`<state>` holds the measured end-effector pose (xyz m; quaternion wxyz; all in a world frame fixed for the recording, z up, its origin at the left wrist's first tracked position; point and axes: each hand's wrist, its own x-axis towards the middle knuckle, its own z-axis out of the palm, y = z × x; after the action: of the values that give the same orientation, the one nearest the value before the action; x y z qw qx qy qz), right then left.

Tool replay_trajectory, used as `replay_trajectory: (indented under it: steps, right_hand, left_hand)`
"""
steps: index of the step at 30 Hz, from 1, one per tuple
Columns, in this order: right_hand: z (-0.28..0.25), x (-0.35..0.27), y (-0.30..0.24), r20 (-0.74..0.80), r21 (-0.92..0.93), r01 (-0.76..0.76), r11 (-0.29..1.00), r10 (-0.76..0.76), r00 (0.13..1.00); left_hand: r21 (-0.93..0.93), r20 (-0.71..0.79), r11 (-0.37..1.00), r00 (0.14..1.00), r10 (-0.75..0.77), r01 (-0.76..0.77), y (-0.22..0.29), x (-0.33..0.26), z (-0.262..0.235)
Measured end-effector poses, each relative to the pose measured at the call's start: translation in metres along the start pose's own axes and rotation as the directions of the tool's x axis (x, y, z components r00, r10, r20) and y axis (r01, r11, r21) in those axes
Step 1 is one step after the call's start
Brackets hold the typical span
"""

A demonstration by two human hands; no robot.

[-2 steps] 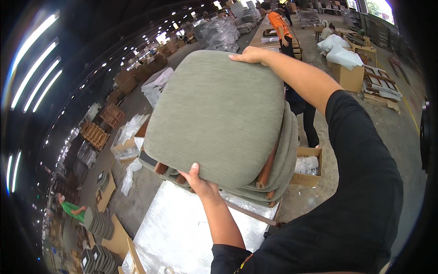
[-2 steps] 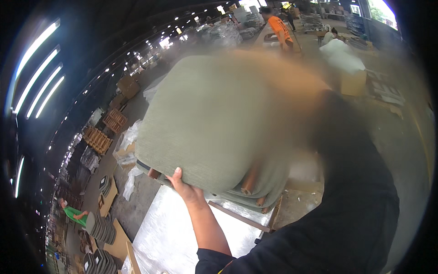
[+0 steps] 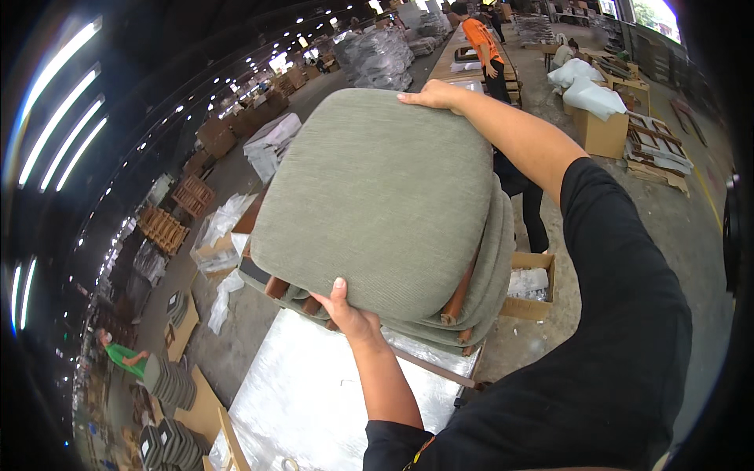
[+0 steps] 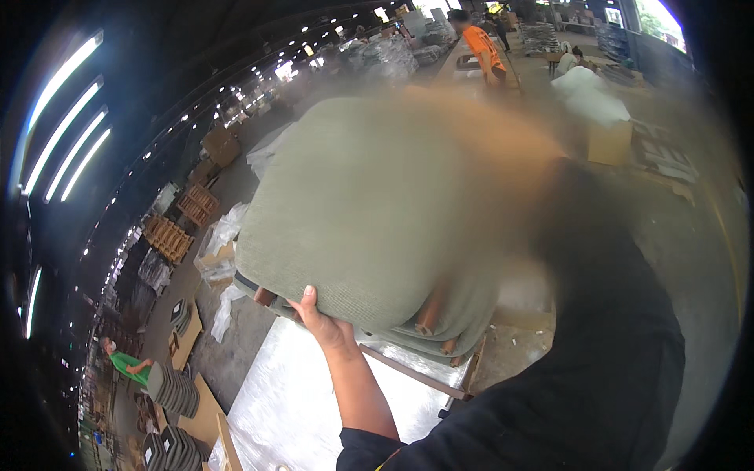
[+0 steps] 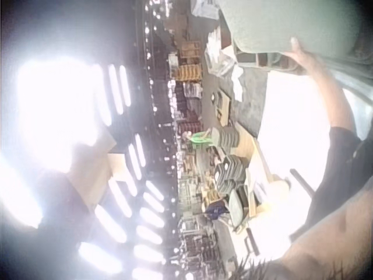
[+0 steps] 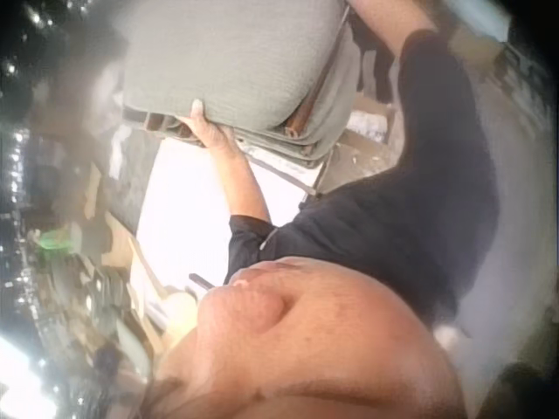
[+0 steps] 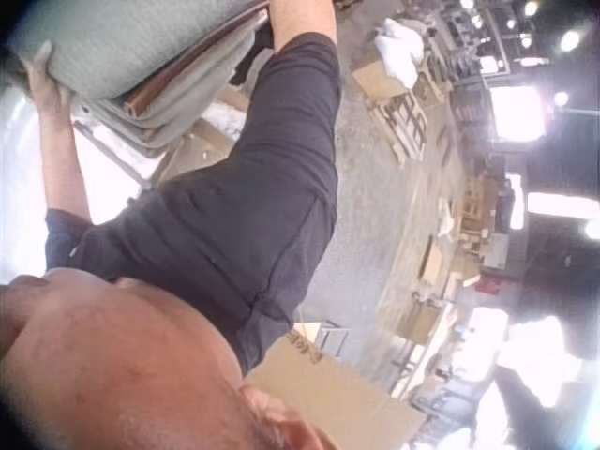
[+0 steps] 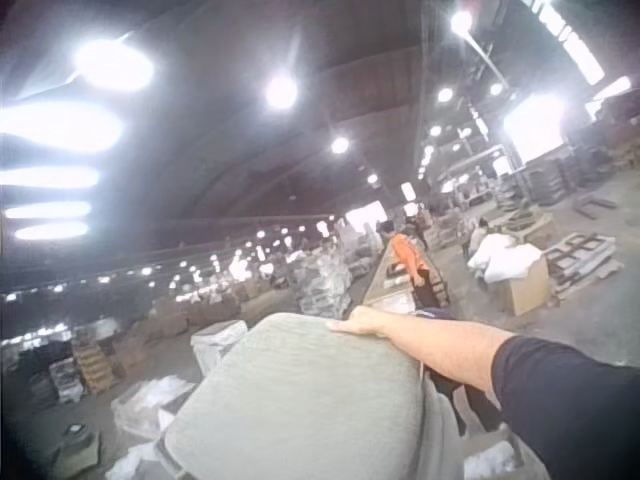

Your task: The person assembles chairs by attaching wooden legs to cushioned seat frames and securing them with screws. They repeatedly pick up seat frames and legs, align them, and fasten them together on a plastic-covered workbench.

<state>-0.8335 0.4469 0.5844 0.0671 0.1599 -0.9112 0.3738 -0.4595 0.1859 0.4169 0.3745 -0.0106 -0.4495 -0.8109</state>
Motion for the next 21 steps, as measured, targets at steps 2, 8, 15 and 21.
replay_trajectory:
  steps: [2, 8, 15, 21]
  right_hand:
    - [0.016, 0.013, 0.024, 0.084, 0.101, -0.060, 0.993, 0.052, 0.995]
    - [0.039, 0.034, 0.076, -0.069, -0.089, -0.105, 0.991, 0.099, 0.993]
    - [0.063, 0.032, 0.124, 0.033, 0.097, -0.037, 0.995, 0.034, 0.999]
    - [0.062, 0.038, 0.135, 0.094, -0.009, -0.135, 0.991, 0.136, 0.986]
  left_hand:
    - [-0.013, -0.021, 0.999, 0.999, -0.049, 0.049, -0.007, -0.011, 0.013]
    - [-0.054, -0.036, 0.988, 0.989, -0.145, 0.143, -0.033, -0.021, 0.026]
    - [-0.070, -0.025, 0.982, 0.984, -0.177, 0.175, -0.051, -0.018, 0.019]
    - [-0.124, -0.054, 0.978, 0.983, -0.176, 0.168, -0.055, -0.013, 0.024]
